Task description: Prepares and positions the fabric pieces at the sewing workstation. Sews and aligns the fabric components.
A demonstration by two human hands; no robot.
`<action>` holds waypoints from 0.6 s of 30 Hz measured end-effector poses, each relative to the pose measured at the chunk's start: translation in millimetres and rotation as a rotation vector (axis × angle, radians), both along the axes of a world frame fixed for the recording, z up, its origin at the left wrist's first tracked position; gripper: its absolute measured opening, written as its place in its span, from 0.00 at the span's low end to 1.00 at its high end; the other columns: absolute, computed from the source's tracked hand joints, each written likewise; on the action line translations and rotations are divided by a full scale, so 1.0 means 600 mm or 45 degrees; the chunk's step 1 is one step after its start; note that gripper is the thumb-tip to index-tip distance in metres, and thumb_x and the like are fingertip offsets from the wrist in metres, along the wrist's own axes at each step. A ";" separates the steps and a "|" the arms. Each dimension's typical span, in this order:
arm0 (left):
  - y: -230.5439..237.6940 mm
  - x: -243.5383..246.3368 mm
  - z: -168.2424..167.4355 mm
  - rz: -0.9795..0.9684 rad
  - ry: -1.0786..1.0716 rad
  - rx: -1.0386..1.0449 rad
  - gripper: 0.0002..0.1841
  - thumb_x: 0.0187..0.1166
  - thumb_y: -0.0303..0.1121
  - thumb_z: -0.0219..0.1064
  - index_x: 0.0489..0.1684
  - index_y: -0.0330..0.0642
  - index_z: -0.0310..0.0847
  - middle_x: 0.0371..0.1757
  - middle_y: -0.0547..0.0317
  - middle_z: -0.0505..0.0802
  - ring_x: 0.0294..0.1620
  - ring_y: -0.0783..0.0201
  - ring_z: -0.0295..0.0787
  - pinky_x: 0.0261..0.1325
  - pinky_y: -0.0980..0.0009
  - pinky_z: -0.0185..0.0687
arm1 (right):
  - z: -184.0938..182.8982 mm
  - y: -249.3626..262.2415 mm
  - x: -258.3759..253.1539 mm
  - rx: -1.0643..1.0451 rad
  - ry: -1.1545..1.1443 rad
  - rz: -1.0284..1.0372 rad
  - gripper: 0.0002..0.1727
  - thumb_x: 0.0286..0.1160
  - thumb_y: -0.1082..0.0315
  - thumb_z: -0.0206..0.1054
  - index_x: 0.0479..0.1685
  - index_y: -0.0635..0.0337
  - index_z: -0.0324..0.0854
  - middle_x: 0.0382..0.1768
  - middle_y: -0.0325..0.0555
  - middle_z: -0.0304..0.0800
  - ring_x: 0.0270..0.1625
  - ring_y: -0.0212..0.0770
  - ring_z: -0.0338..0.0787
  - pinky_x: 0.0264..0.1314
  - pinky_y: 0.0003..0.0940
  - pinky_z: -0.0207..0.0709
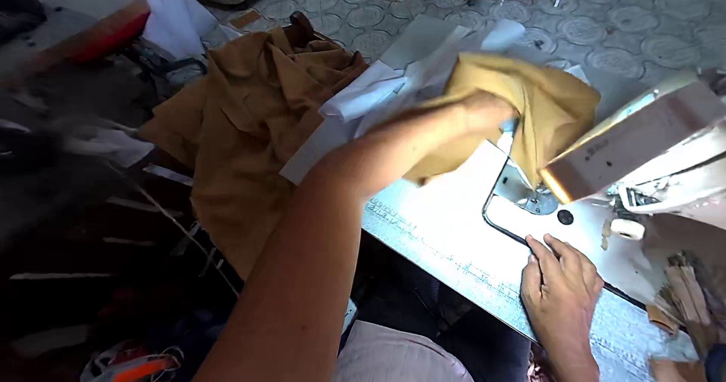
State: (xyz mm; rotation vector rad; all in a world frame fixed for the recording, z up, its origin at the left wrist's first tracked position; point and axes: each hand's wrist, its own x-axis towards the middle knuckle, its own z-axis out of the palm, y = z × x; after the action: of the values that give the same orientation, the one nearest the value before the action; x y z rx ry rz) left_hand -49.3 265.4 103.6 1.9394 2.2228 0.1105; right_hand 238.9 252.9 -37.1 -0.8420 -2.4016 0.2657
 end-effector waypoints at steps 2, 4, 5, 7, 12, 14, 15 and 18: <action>0.072 -0.026 -0.008 0.218 0.244 -0.011 0.19 0.84 0.24 0.58 0.72 0.32 0.79 0.71 0.34 0.85 0.74 0.35 0.80 0.75 0.38 0.72 | 0.001 -0.002 0.001 -0.012 -0.002 -0.019 0.22 0.80 0.65 0.51 0.56 0.59 0.93 0.62 0.63 0.90 0.67 0.71 0.85 0.65 0.65 0.71; 0.116 -0.016 0.022 0.429 0.373 -0.135 0.19 0.83 0.25 0.59 0.72 0.30 0.77 0.74 0.34 0.83 0.78 0.35 0.75 0.79 0.38 0.65 | 0.003 -0.001 0.003 -0.027 -0.007 -0.029 0.21 0.80 0.65 0.52 0.56 0.57 0.93 0.61 0.61 0.91 0.67 0.69 0.85 0.67 0.64 0.72; 0.136 -0.009 0.025 0.483 0.385 -0.179 0.20 0.84 0.27 0.58 0.73 0.28 0.76 0.75 0.33 0.81 0.80 0.35 0.72 0.82 0.38 0.59 | 0.002 -0.001 0.003 -0.032 -0.006 -0.034 0.21 0.79 0.65 0.53 0.56 0.56 0.93 0.61 0.60 0.91 0.67 0.69 0.85 0.66 0.63 0.72; 0.164 -0.012 -0.056 0.366 0.376 0.300 0.17 0.76 0.38 0.64 0.49 0.31 0.87 0.53 0.34 0.90 0.59 0.36 0.86 0.58 0.36 0.78 | 0.001 -0.001 0.002 -0.048 0.001 -0.043 0.21 0.78 0.66 0.54 0.55 0.54 0.93 0.61 0.59 0.92 0.66 0.67 0.86 0.66 0.62 0.73; 0.111 0.055 -0.076 -0.200 -0.302 0.320 0.06 0.71 0.24 0.68 0.39 0.32 0.90 0.50 0.44 0.93 0.58 0.48 0.89 0.63 0.50 0.79 | 0.002 -0.003 0.000 -0.068 0.014 -0.062 0.20 0.78 0.66 0.54 0.54 0.53 0.94 0.60 0.57 0.92 0.66 0.65 0.86 0.65 0.62 0.73; 0.098 0.055 -0.125 -0.270 -0.390 0.352 0.07 0.73 0.25 0.67 0.39 0.29 0.87 0.45 0.38 0.92 0.54 0.42 0.90 0.60 0.46 0.80 | 0.003 -0.003 0.000 -0.078 0.017 -0.064 0.20 0.78 0.66 0.55 0.54 0.53 0.94 0.61 0.56 0.92 0.67 0.65 0.86 0.66 0.61 0.72; 0.097 0.055 -0.137 -0.243 -0.303 0.284 0.12 0.75 0.31 0.67 0.47 0.30 0.87 0.49 0.37 0.93 0.58 0.40 0.90 0.61 0.43 0.79 | 0.003 -0.003 -0.001 -0.079 0.018 -0.066 0.20 0.77 0.66 0.55 0.54 0.52 0.95 0.61 0.56 0.92 0.67 0.65 0.86 0.66 0.61 0.73; 0.095 0.062 -0.144 -0.200 -0.052 0.115 0.25 0.75 0.34 0.68 0.72 0.36 0.80 0.73 0.38 0.85 0.79 0.37 0.74 0.76 0.39 0.64 | 0.003 -0.004 -0.002 -0.074 0.007 -0.069 0.20 0.77 0.66 0.56 0.54 0.53 0.95 0.60 0.56 0.93 0.66 0.66 0.87 0.66 0.62 0.73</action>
State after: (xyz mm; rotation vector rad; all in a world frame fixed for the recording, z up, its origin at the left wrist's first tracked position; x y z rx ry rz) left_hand -12.0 322.3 17.4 2.1301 2.0650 0.2300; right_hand 237.5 250.7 -35.1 -0.9291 -2.3720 0.3173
